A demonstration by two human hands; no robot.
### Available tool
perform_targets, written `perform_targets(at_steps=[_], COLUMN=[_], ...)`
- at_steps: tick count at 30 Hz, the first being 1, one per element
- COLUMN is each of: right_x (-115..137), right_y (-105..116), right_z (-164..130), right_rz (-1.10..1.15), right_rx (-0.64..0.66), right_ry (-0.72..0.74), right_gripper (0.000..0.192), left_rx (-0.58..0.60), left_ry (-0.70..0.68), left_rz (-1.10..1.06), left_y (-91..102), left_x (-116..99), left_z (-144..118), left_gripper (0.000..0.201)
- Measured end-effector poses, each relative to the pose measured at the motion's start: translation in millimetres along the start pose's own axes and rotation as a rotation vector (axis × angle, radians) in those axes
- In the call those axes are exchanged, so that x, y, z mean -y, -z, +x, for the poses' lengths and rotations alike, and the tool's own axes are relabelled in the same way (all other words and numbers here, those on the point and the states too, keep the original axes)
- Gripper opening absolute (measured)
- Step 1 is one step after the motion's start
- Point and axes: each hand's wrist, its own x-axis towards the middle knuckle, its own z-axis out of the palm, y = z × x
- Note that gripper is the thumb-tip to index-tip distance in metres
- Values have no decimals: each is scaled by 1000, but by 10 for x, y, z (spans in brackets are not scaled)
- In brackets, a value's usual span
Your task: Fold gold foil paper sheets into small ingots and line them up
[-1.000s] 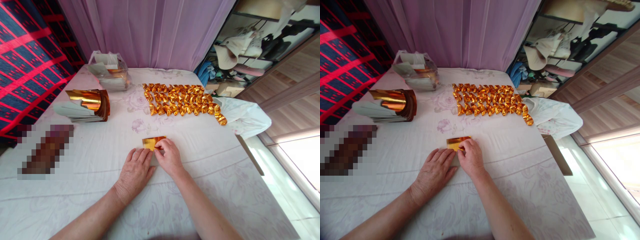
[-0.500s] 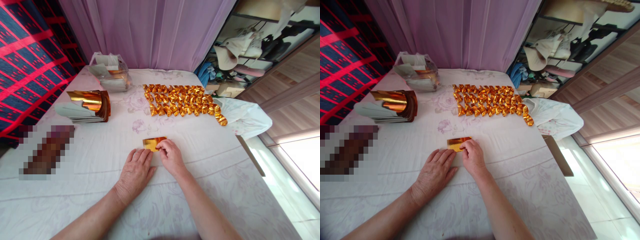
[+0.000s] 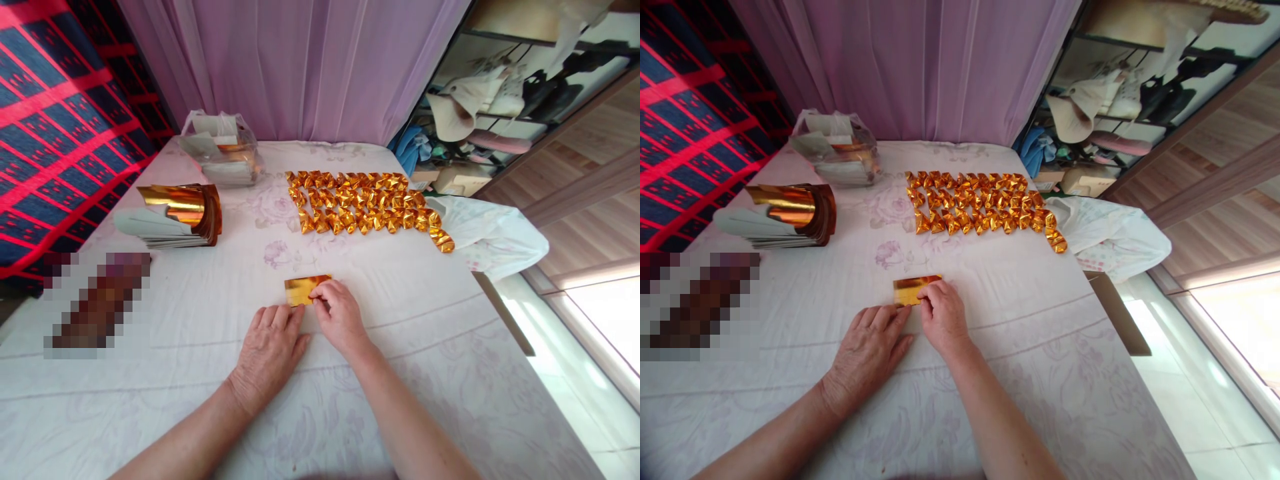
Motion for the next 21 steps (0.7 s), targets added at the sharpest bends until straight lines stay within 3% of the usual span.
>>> perform_targets(at_steps=[21], right_x=[17], right_y=[-25], right_z=[-3], right_rz=[15], right_rx=[-3], right_ry=[-21], right_gripper=[20], left_rx=[-69], left_ry=[-15], left_rz=[105], left_y=[28], left_x=[32], left_z=[-23], left_gripper=[37])
